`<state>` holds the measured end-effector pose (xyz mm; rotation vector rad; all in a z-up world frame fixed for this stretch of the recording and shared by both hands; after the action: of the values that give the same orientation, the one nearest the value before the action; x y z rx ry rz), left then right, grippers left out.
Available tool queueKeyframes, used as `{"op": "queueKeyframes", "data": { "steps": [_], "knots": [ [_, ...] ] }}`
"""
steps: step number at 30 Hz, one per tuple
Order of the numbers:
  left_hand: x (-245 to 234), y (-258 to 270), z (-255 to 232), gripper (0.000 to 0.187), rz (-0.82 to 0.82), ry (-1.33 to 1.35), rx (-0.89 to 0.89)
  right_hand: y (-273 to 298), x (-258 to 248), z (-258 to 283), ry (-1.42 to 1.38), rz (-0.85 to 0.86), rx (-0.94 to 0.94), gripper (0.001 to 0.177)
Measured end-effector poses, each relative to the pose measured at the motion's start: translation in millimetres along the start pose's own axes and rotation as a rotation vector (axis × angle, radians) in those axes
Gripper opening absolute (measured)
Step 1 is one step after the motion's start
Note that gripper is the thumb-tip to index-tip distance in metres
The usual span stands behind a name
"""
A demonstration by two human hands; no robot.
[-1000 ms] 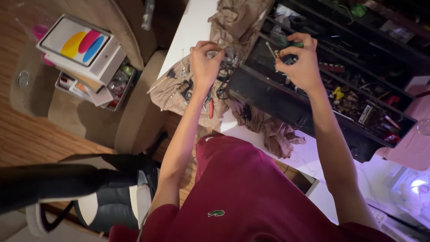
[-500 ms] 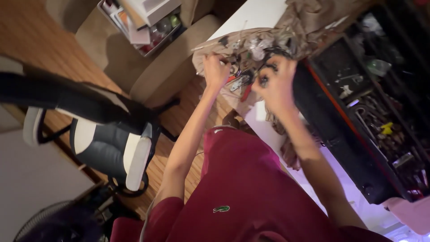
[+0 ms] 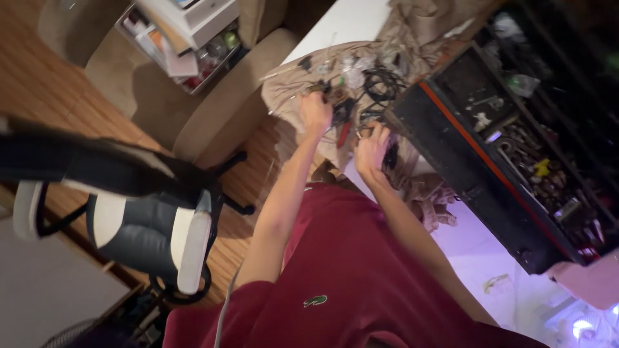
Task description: The person is sorting through and organizing various electronic components and tools within a large toolbox.
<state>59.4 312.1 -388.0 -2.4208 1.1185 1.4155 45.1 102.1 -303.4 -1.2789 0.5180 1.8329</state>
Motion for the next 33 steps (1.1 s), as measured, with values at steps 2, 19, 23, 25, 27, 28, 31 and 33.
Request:
{"op": "queueKeyframes", "data": {
  "steps": [2, 19, 23, 25, 27, 28, 31, 33],
  "knots": [
    [2.8, -0.6, -0.7, 0.013, 0.047, -0.021, -0.011, 6.7, 19.3, -17.0, 0.043, -0.002, 0.030, 0.031],
    [-65.5, 93.4, -313.8, 0.019, 0.253, 0.254, 0.859, 10.9, -242.8, -67.6, -0.178, -0.263, 0.077, 0.020],
    [-3.6, 145.9, -369.7, 0.017, 0.429, 0.021, 1.196, 11.1, -278.8, -147.9, 0.077, -0.275, 0.176, 0.020],
    [28.1, 160.3, -377.8, 0.014, 0.454, -0.089, 1.291, 3.7, -282.7, -163.4, 0.135, -0.279, 0.134, 0.023],
    [59.9, 167.3, -369.9, 0.010, 0.372, -0.256, 1.357, -4.2, -269.0, -168.3, 0.210, -0.166, 0.082, 0.031],
    [62.5, 168.5, -372.5, 0.010, 0.378, -0.257, 1.363, -7.0, -265.8, -171.9, 0.210, -0.168, 0.089, 0.031],
    [63.7, 170.9, -372.5, 0.013, 0.290, -0.345, 1.400, -12.5, -249.6, -178.9, 0.284, -0.127, 0.103, 0.035],
    [61.4, 170.0, -371.6, 0.013, 0.295, -0.399, 1.394, -14.6, -239.1, -184.9, 0.312, -0.101, 0.095, 0.026]
  ]
}}
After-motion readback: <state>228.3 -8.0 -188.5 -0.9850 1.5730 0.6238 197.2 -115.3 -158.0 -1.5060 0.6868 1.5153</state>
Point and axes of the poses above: each hand's wrist, its own y-axis away from the middle knuckle, its own x-axis out of the palm, z = x × y, the point moved 9 cm from there along -y, towards the middle knuckle, and after that the axes turned 11 degrees about -x, right-handed, at the moved point
